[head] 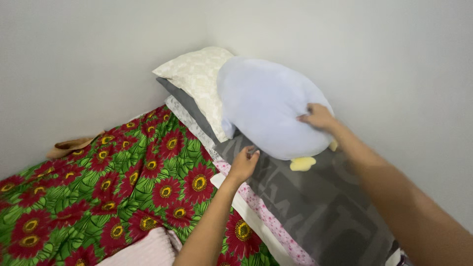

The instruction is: The person manipulates a large plush pillow on a bed, using scissors to cut a seam and then pulling the fabric to open it. They continue to adjust the pillow and handle a folded towel nearby.

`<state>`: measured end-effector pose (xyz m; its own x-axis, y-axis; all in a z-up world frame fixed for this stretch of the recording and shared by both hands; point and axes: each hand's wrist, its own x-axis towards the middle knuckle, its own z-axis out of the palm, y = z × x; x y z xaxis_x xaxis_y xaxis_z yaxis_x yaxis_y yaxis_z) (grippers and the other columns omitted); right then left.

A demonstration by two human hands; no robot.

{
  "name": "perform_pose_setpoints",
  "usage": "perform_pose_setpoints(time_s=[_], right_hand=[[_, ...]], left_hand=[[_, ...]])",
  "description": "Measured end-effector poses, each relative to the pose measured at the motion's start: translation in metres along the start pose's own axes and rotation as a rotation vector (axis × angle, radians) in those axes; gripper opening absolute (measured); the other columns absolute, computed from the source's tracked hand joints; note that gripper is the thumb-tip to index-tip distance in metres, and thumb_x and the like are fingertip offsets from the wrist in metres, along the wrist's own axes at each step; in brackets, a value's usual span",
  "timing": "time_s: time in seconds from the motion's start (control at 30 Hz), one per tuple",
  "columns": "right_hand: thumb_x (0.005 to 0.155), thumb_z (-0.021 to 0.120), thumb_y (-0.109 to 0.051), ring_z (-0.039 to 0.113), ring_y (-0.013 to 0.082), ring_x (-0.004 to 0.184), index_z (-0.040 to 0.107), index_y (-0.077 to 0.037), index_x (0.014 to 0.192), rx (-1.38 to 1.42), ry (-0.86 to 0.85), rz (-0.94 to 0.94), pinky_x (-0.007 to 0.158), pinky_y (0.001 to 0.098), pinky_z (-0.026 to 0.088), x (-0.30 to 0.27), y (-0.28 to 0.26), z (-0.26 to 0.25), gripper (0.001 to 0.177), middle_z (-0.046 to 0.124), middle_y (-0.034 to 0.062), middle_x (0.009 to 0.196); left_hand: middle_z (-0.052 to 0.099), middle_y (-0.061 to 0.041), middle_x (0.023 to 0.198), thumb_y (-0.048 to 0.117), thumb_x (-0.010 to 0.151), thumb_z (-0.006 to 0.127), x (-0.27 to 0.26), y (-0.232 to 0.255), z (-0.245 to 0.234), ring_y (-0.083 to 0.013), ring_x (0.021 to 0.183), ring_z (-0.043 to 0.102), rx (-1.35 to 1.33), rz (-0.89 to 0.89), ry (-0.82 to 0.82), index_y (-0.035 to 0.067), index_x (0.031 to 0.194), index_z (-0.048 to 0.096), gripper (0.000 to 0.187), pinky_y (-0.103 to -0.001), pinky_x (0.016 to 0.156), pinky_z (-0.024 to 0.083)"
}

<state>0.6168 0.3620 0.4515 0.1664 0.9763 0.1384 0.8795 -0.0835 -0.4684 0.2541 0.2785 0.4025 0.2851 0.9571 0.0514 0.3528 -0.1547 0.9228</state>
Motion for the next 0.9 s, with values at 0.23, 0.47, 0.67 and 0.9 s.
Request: perform_pose_setpoints(time_s=[0.23, 0.47, 0.67, 0.9], right_hand=[[0.095, 0.074, -0.026, 0.064, 0.0365, 0.113, 0.060, 0.006, 0.131, 0.379, 0.472, -0.028, 0.095, 0.0446, 0.049, 0.031, -0.042, -0.027, 0.051, 0.066, 0.0251, 0.122], [0.103, 0.069, -0.007, 0.063, 0.0272, 0.111, 0.062, 0.009, 0.118, 0.883, 0.949, -0.338, 0.100, 0.0346, 0.053, 0.084, -0.161, -0.157, 0.023, 0.068, 0.0199, 0.117], [0.108, 0.064, -0.014, 0.066, 0.0299, 0.131, 0.061, 0.007, 0.136, 0.892, 1.168, -0.395, 0.116, 0.0374, 0.048, 0.056, -0.176, -0.183, 0.036, 0.067, 0.0197, 0.137], [0.100, 0.070, -0.020, 0.061, 0.0403, 0.128, 0.054, 0.009, 0.141, 0.373, 0.845, -0.199, 0.111, 0.0467, 0.046, 0.025, -0.050, -0.037, 0.053, 0.064, 0.0287, 0.136]], left_hand=[[0.070, -0.023, 0.118, 0.050, 0.095, 0.060, -0.017, 0.029, 0.004, -0.0318, 0.110, 0.068, 0.001, 0.038, 0.002, 0.001, 0.139, 0.055, 0.066, -0.039, 0.096, 0.051], [0.068, -0.025, 0.121, 0.050, 0.095, 0.057, -0.026, 0.051, -0.019, -0.0340, 0.113, 0.067, -0.012, 0.032, -0.031, 0.000, 0.141, 0.052, 0.069, -0.039, 0.098, 0.050], [0.064, -0.027, 0.129, 0.048, 0.098, 0.058, -0.024, 0.053, -0.037, -0.0330, 0.121, 0.063, -0.001, 0.070, -0.025, -0.004, 0.140, 0.053, 0.067, -0.038, 0.102, 0.048], [0.064, -0.027, 0.130, 0.047, 0.096, 0.060, -0.026, 0.030, -0.027, -0.0333, 0.121, 0.064, -0.013, 0.064, -0.074, -0.006, 0.139, 0.053, 0.068, -0.039, 0.102, 0.049]])
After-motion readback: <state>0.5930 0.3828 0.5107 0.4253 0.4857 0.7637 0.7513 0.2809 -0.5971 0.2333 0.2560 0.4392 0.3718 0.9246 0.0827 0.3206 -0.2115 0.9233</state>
